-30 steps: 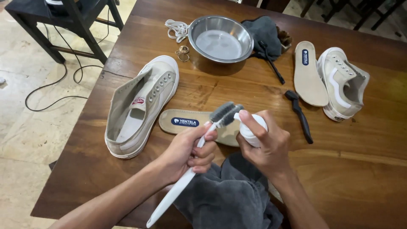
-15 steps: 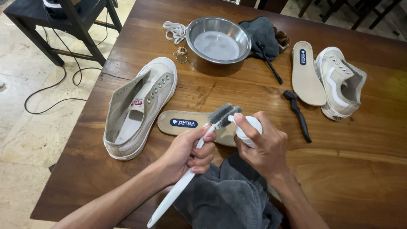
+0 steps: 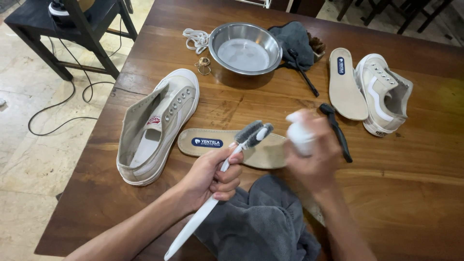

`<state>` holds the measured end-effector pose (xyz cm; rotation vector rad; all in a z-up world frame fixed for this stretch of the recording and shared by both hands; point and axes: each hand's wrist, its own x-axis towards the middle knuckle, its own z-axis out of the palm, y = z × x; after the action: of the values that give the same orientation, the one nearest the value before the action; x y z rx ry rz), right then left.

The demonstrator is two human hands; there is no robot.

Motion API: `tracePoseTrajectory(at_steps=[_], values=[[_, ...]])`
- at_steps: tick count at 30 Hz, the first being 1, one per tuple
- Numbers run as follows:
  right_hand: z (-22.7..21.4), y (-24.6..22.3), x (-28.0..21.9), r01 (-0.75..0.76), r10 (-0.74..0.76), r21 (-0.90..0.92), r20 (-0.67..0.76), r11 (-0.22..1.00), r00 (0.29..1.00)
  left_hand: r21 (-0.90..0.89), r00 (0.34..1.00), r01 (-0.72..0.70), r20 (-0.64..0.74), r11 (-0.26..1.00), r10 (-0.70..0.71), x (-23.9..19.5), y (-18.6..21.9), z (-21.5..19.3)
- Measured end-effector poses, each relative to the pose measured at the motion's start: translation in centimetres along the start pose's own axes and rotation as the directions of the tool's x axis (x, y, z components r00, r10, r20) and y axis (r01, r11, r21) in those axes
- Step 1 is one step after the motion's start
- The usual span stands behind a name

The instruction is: The person cleans a shoe insole by applying a cleaning solution and scrubbing it with a brush. They dip the brush in water, scrub both sides of the insole, and wipe it with a cloth. The insole is handled one at a time on a wooden table.

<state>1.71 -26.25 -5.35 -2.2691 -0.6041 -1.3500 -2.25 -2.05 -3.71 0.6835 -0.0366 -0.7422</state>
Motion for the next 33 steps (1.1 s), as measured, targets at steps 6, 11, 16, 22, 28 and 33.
tracePoseTrajectory(at_steps=[6,11,16,22,28,33], values=[[-7.6,9.8,0.3,-0.381,0.385,0.064,-0.234,0.922,0.893,-0.102,0.996,0.082,0.034,0.991,-0.079,-0.4,0.6,0.1],[-10.9,19.9,-5.2,-0.5,0.366,-0.321,-0.395,0.804,0.843,-0.026,0.999,0.0,0.045,1.0,0.001,-0.5,0.7,0.2],[-10.6,17.3,-4.4,-0.505,0.42,-0.191,-0.356,0.842,0.835,-0.025,1.0,0.011,0.003,1.0,-0.011,-0.7,0.8,0.7],[-10.6,17.2,-5.0,-0.632,0.545,-0.195,-0.359,0.75,0.758,-0.133,0.988,0.037,0.154,0.99,-0.016,-0.8,0.7,0.1],[-10.5,16.8,-3.4,-0.519,0.325,-0.313,-0.503,0.795,0.801,-0.108,0.986,0.005,0.166,0.994,0.013,-0.8,1.0,0.2],[-6.1,-2.4,4.3,-0.351,0.391,0.337,-0.054,0.873,0.919,0.001,0.979,-0.166,0.121,0.986,0.164,0.1,2.0,1.7]])
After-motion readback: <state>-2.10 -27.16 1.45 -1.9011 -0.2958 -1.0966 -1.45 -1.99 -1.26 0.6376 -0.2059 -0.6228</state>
